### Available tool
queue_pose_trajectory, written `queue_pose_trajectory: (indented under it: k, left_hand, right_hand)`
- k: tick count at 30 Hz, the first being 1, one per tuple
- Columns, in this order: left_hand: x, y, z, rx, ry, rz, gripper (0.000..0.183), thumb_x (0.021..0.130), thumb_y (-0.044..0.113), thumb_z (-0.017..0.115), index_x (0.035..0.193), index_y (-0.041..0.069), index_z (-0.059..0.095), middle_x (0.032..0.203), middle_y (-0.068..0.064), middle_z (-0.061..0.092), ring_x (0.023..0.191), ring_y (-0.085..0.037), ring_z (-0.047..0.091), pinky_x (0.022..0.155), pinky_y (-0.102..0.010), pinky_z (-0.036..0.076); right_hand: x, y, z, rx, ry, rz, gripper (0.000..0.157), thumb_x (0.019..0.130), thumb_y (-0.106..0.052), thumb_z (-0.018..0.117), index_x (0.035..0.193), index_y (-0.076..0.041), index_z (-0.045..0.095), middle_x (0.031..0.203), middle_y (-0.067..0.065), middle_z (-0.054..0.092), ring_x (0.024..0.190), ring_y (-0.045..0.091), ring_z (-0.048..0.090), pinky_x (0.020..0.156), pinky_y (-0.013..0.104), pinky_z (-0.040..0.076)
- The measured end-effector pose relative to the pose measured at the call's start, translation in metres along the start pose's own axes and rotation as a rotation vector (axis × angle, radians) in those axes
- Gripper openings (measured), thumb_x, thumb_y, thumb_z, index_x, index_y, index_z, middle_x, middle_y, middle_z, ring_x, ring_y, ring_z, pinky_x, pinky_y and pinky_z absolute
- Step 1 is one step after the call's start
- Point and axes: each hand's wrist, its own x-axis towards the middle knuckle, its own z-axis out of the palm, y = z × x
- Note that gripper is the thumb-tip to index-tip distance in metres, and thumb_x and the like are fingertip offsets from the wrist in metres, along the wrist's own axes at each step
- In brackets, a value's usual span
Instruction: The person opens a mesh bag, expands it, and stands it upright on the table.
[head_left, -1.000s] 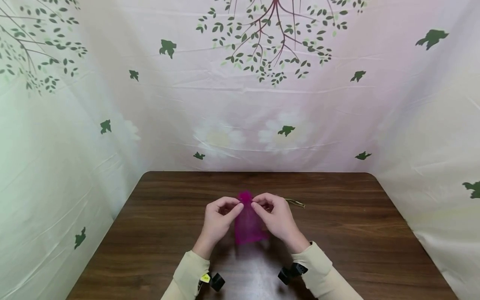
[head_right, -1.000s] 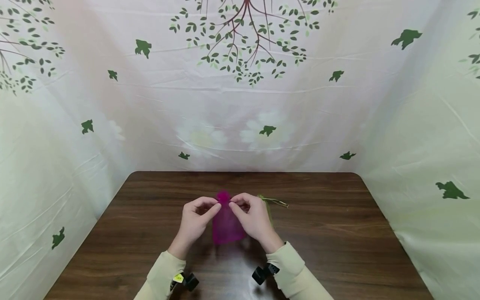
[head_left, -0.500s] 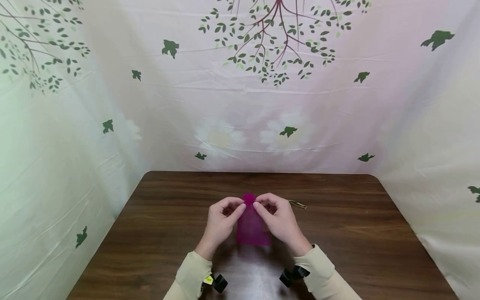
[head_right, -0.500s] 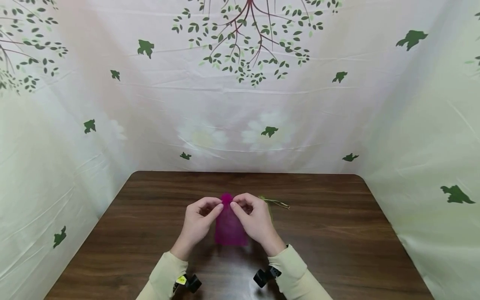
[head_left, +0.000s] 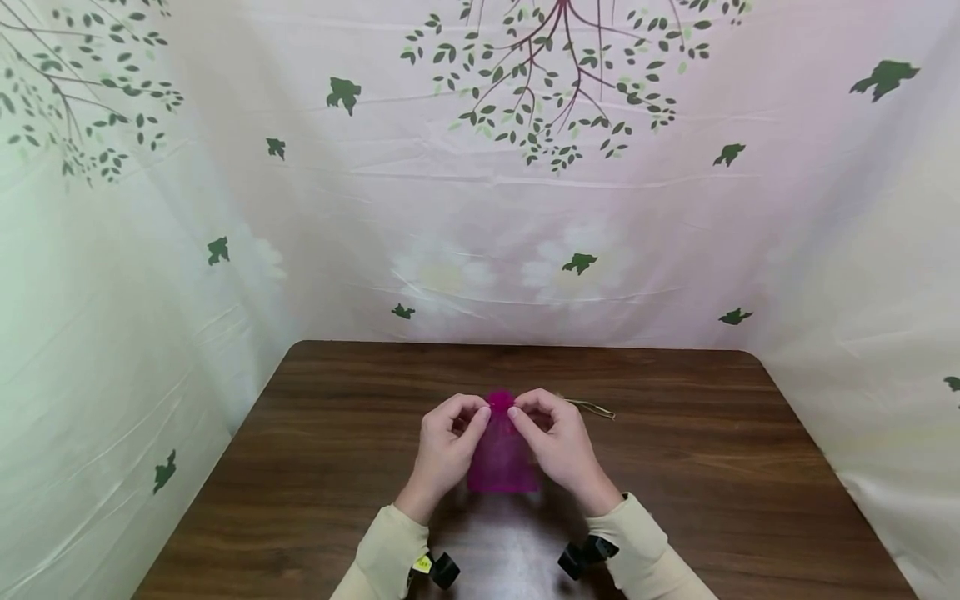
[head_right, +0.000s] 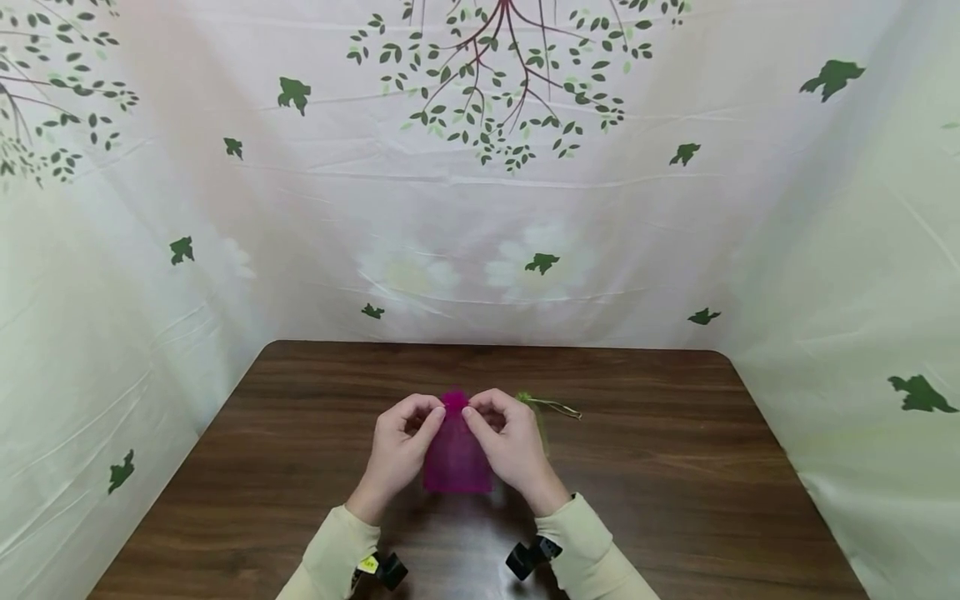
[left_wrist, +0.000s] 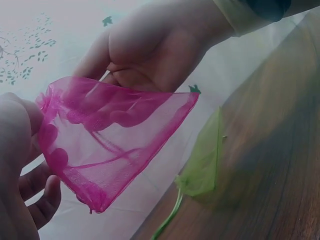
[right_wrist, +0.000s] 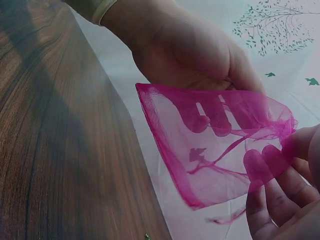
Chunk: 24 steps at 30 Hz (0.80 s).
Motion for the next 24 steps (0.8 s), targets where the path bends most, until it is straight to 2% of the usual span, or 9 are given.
queue_pose_trajectory:
  k: [7,14,19,24]
  left_hand:
    - [-0.0008,-0.0001,0.0021,0.020,0.049,0.001,0.010,0.093,-0.008,0.071,0.092,0.002,0.070,0.080,-0.010,0.068,0.065,-0.011,0.056,0.054,-0.030,0.053]
    - [-0.0021,0.0008,-0.0016,-0.018,0.074,0.000,0.009,0.097,0.002,0.072,0.096,0.010,0.072,0.083,-0.003,0.070,0.066,-0.011,0.058,0.055,-0.029,0.053]
    - [-0.0018,-0.0016,-0.0033,-0.042,0.091,0.020,0.008,0.098,0.003,0.072,0.097,0.012,0.072,0.082,-0.002,0.069,0.065,-0.012,0.057,0.053,-0.029,0.051]
    - [-0.0017,-0.0012,-0.0035,-0.022,0.105,0.018,0.009,0.097,0.002,0.072,0.096,0.011,0.072,0.079,-0.002,0.068,0.064,-0.012,0.056,0.053,-0.027,0.050]
  right_hand:
    - [0.0007,0.0007,0.0025,-0.026,0.005,-0.023,0.006,0.097,0.004,0.069,0.099,0.009,0.068,0.087,0.020,0.072,0.072,0.007,0.061,0.064,0.022,0.052]
    - [-0.0006,0.0002,0.0031,-0.008,0.013,-0.046,0.004,0.099,-0.002,0.070,0.101,0.001,0.071,0.088,0.010,0.071,0.072,0.009,0.060,0.062,0.023,0.052]
    - [-0.0003,-0.0005,0.0029,0.014,0.026,-0.078,0.005,0.100,-0.006,0.071,0.101,-0.002,0.072,0.087,0.007,0.070,0.072,0.012,0.060,0.062,0.024,0.051]
    - [-0.0006,0.0004,0.0032,0.008,0.041,-0.057,0.004,0.100,-0.006,0.071,0.101,-0.002,0.072,0.087,0.006,0.070,0.073,0.011,0.060,0.063,0.024,0.051]
